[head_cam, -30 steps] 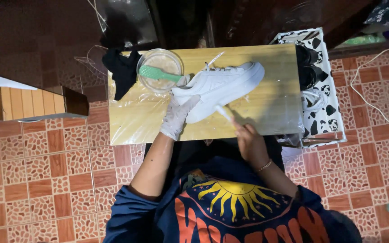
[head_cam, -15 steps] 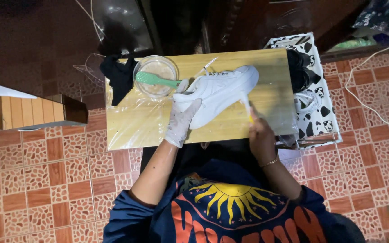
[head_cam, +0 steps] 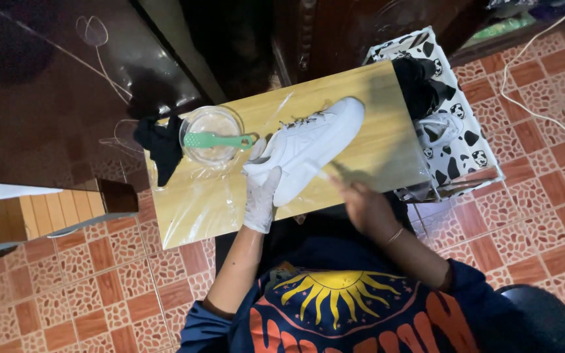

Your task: The person scrubs a white sneaker with a toothbrush and a cleaning solution. They repeatedly dip the brush into a container of liquid and scrub various parts of the shoe, including the sole and upper.

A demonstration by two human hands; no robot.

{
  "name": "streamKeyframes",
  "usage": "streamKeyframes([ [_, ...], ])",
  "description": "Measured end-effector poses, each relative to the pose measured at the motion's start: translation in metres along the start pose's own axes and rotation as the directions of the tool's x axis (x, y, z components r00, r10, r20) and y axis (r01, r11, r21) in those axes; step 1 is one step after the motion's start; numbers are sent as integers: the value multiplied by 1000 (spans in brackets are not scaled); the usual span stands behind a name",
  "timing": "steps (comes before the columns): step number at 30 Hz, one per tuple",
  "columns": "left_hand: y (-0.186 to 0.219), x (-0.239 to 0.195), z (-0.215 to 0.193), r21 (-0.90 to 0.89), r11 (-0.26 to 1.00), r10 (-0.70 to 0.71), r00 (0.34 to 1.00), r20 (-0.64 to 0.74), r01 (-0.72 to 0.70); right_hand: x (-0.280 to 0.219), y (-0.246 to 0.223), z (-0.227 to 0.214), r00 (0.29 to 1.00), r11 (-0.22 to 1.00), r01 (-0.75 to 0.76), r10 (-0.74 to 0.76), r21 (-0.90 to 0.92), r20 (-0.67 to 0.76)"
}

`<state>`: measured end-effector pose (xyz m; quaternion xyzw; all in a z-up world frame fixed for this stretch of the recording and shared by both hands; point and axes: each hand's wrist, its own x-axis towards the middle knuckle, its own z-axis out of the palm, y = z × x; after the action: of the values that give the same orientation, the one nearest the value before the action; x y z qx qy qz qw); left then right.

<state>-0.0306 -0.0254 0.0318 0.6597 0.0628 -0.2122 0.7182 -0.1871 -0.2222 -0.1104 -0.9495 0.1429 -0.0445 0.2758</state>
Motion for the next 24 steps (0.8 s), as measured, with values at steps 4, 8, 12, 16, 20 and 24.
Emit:
streamKeyframes([
  [4,-26,19,1,-45,999,7,999,-32,-9,38,32,-52,977,988,-151,142,-46,-158],
  [8,-23,11,1,-41,999,17,999,-36,-18,-5,-35,-21,998,971,40,-52,-235,-44],
  [12,-23,9,7,-18,996,84,996,-17,-84,27,33,-15,987,975,-31,-4,-221,-158],
  [16,-35,6,2,-1,988,157,987,23,-157,7,4,-15,998,973,-61,58,-222,-22],
  [20,-72,24,-9,-55,969,243,968,60,-240,22,-14,-53,999,975,37,-33,-219,24],
  [24,-61,15,-7,12,979,201,976,80,-202,34,39,-33,983,987,-130,116,-95,-143],
])
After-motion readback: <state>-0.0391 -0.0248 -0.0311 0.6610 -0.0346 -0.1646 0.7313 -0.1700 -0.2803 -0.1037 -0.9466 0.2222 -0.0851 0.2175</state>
